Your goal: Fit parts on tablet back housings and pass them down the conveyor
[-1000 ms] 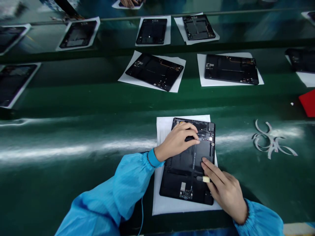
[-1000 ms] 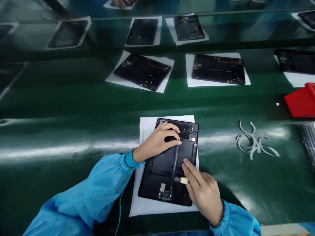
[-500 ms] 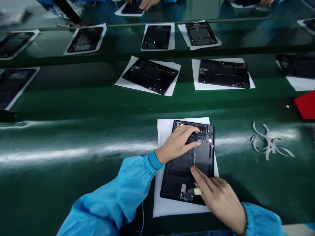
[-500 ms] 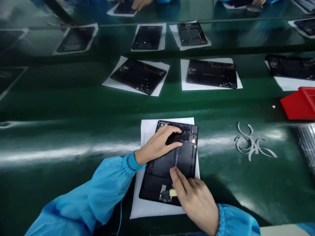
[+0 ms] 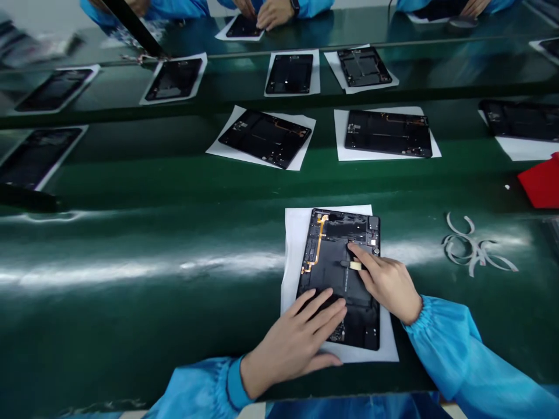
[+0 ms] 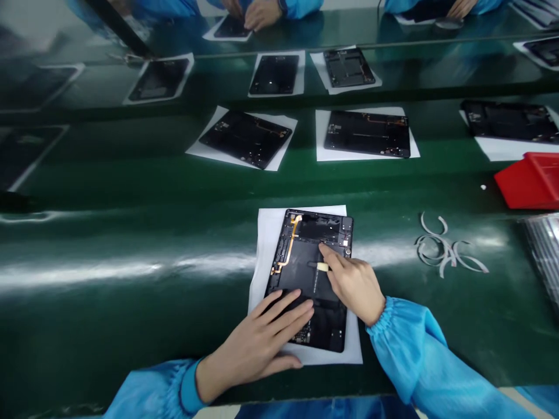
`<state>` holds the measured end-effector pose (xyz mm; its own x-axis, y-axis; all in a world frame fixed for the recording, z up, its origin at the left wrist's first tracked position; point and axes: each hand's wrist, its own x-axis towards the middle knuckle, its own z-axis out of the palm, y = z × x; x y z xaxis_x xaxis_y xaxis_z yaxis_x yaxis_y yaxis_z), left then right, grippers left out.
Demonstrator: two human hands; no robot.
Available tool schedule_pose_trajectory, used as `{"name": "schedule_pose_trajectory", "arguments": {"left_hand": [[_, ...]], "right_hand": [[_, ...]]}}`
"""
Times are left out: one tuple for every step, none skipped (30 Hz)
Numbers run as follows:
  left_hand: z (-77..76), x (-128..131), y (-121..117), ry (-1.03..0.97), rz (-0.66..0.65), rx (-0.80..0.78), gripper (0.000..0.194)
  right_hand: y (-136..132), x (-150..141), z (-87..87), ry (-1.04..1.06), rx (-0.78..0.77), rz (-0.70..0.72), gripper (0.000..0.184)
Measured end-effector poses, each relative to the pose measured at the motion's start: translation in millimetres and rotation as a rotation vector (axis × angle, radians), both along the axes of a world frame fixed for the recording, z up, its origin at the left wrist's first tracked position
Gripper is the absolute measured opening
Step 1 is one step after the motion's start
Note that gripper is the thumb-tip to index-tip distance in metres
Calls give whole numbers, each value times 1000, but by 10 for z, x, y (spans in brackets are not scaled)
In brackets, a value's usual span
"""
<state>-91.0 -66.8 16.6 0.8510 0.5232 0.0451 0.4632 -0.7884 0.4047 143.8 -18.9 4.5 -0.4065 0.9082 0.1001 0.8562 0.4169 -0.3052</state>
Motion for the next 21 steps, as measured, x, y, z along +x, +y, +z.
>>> {"name": "schedule_pose_trajectory", "arguments": {"left_hand": [[0,12,-42,33,3,8,72],[5,31,-73,59,12,16,78],[14,54,-93,74,23,23,82],[27,75,-101,77,30,20,85],[42,90,-97,64,26,1,86],[58,94,-82,35,23,-39,86],[72,84,-56,-7,35,-98,81],[82,60,-23,-59,86,-166,72],[90,23,15,-117,190,-234,60],[96,-26,53,-178,346,-295,50],[102,-81,90,-243,534,-345,43],[112,-139,122,-309,719,-398,40],[129,-196,148,-375,869,-471,42],[155,-247,169,-442,968,-580,47],[188,-289,185,-508,1014,-722,51],[229,-319,198,-567,1020,-885,52],[272,-336,209,-618,1005,-1045,51],[313,-340,221,-656,987,-1173,49],[347,-333,235,-685,977,-1253,47],[370,-317,251,-703,967,-1290,44],[379,-296,268,-714,952,-1292,41]], "right_hand": [[-5,-2,-7,12,-1,3,48],[-8,1,-9,31,1,9,49],[-12,12,-5,55,9,9,49],[-19,33,6,82,27,-5,48],[-31,64,22,109,54,-38,45],[-49,106,41,126,83,-92,40],[-75,154,59,129,110,-159,34],[-109,205,74,117,125,-229,29],[-149,255,83,86,120,-280,25],[-196,297,82,51,104,-313,23],[-245,327,74,22,79,-326,22],[-293,342,57,11,57,-327,22],[-336,343,35,17,39,-322,23],[-370,332,10,37,27,-314,24],[-393,312,-15,63,21,-307,26],[-404,288,-40,88,21,-302,27],[-404,264,-62,108,24,-297,27],[-395,244,-82,123,32,-295,27],[-381,230,-100,134,39,-297,26],[-367,221,-114,146,45,-301,25],[-355,217,-126,159,46,-304,24]]}}
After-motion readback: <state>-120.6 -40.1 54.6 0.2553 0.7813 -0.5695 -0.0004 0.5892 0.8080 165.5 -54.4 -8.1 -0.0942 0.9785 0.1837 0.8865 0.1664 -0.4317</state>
